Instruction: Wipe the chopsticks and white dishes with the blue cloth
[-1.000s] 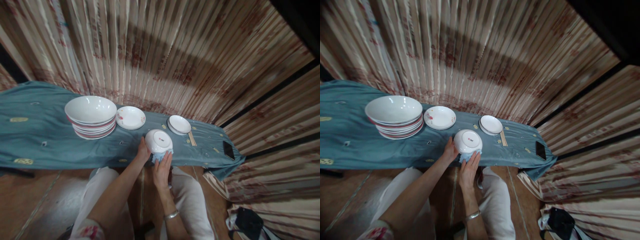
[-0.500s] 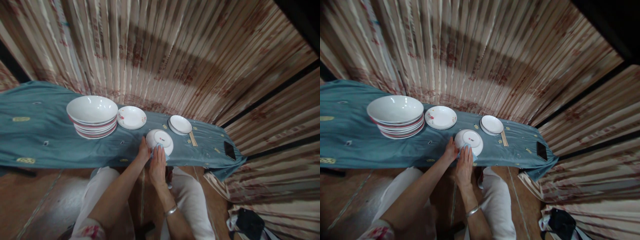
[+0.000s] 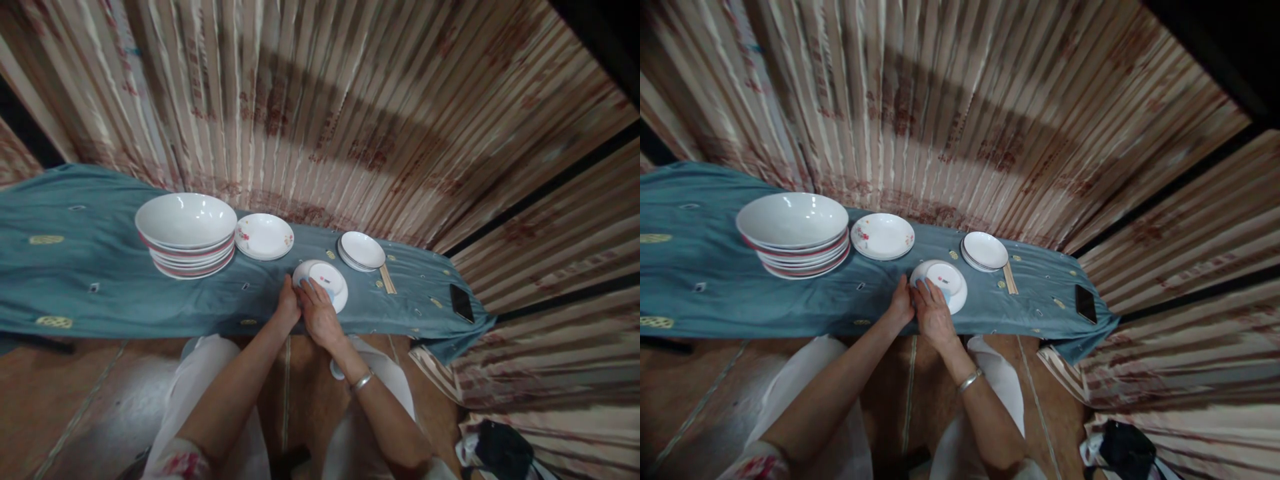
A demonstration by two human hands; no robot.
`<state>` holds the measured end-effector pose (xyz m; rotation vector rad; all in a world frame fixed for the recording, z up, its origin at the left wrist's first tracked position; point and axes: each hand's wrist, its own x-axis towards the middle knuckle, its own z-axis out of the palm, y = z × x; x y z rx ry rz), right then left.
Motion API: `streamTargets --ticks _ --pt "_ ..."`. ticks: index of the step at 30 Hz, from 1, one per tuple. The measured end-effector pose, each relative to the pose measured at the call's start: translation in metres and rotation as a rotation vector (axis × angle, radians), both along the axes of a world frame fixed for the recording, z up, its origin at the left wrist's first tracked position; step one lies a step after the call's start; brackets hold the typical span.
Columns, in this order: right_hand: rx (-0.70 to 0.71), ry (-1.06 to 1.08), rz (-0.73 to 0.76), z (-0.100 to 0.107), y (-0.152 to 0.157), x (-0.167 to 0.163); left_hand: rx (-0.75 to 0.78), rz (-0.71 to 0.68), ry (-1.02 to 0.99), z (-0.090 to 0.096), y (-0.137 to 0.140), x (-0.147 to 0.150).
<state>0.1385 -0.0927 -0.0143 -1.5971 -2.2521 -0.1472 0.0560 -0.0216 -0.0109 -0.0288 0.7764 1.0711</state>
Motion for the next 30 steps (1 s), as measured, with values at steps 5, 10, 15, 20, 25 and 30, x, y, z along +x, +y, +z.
streamTargets --ticks 5,10,15,20,25,30 --pt "-0.035 0.016 0.026 0.009 0.019 0.000 0.003 0.010 0.002 -0.007 0.002 0.001" --pt "-0.070 0.020 0.032 0.017 0.039 -0.001 0.022 0.020 -0.025 -0.005 0.001 0.002" --pt "-0.084 0.007 -0.009 0.022 0.057 0.001 0.018 0.000 -0.085 0.001 -0.002 0.000" --pt "-0.122 0.007 -0.048 0.024 0.073 0.005 0.074 -0.024 -0.144 0.006 -0.003 -0.001" --pt "-0.172 0.019 -0.066 0.026 0.088 0.015 0.076 -0.061 -0.142 0.008 -0.002 -0.002" --pt "-0.187 0.038 -0.141 0.024 0.099 0.029 0.053 -0.101 -0.097 0.013 -0.002 -0.002"
